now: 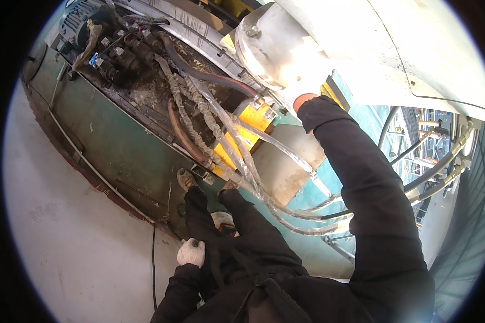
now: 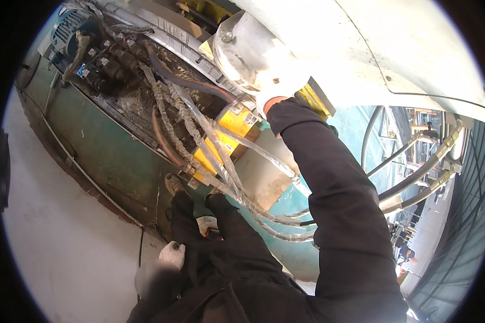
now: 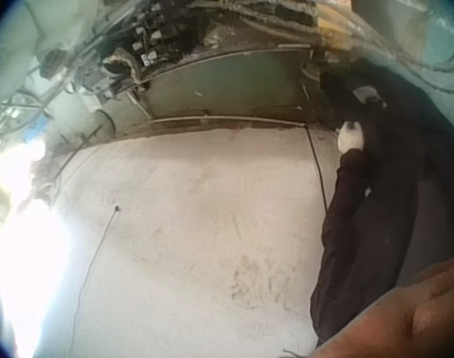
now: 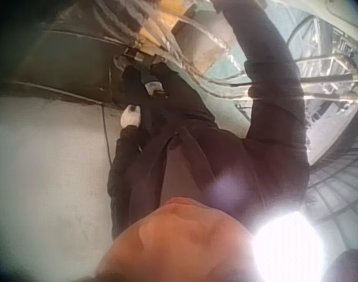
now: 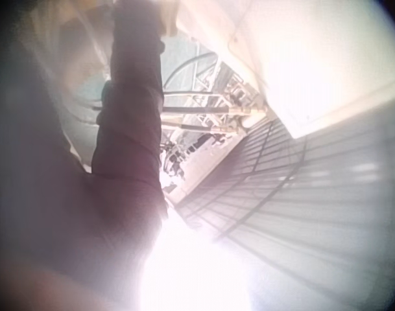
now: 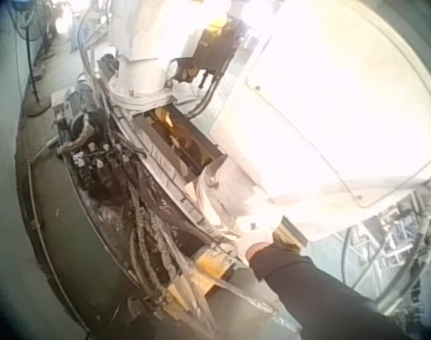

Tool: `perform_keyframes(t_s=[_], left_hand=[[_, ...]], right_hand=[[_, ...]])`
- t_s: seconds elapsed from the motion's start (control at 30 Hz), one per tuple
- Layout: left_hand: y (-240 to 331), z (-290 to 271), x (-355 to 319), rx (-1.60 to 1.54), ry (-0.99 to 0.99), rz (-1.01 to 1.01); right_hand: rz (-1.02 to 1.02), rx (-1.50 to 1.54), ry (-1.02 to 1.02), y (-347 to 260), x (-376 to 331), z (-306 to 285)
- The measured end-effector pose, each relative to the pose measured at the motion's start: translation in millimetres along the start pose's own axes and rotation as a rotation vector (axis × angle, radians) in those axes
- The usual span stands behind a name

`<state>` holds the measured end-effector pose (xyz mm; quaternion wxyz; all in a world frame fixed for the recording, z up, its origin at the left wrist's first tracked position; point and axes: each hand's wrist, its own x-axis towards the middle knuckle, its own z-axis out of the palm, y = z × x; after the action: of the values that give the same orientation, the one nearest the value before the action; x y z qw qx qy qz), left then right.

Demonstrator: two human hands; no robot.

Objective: The person repeatedly measures and bends metal rods using a manual bending machine. They place each rod into the machine, operate the lever to bend it, then remove and measure the bent piece before repeating the cycle with additional rods.

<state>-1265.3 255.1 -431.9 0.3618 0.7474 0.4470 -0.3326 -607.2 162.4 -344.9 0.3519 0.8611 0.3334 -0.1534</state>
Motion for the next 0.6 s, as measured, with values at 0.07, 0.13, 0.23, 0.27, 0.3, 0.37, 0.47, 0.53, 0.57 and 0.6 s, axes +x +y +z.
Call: perform_keyframes(t_s=[0.07, 0.13, 0.23, 0.27, 0.3, 0.37, 0.47, 0.53, 0.57, 0.6], left_hand=[[1, -1, 1, -0.002, -0.007, -0.011], [2, -1, 2, 0.01, -0.005, -0.014], [2, 0, 3, -0.007, 0.024, 0.006], [2, 1, 3, 0.004, 0.014, 0.001], [3, 2, 4, 0.017, 0.005, -0.001], [6, 4, 9, 0.043, 0.013, 0.02], [13, 5, 17, 0.06, 0.04, 0.078], [18, 0, 19, 0.048, 0.032, 0.062], [21, -4, 19, 0.041, 0.02, 0.069], [23, -8, 18, 0.048, -0.009, 0.049]], right_hand=[[-0.069, -0.064, -0.025, -6, 3, -1], [-0.048, -0.049, -0.016, -7, 5, 0], [0.042, 0.127, 0.115, 7, -10, 6], [0.071, 0.23, 0.198, 12, -21, 13], [-0.017, 0.183, -0.007, 24, -32, 19], [0.002, 0.179, 0.065, 37, -68, 47], [0.143, 0.276, 0.017, 36, -114, 113], [0.227, 0.327, 0.026, 13, -127, 165], [0.277, 0.404, -0.155, 0, -121, 189], [0.314, 0.532, -0.183, -15, -116, 211]])
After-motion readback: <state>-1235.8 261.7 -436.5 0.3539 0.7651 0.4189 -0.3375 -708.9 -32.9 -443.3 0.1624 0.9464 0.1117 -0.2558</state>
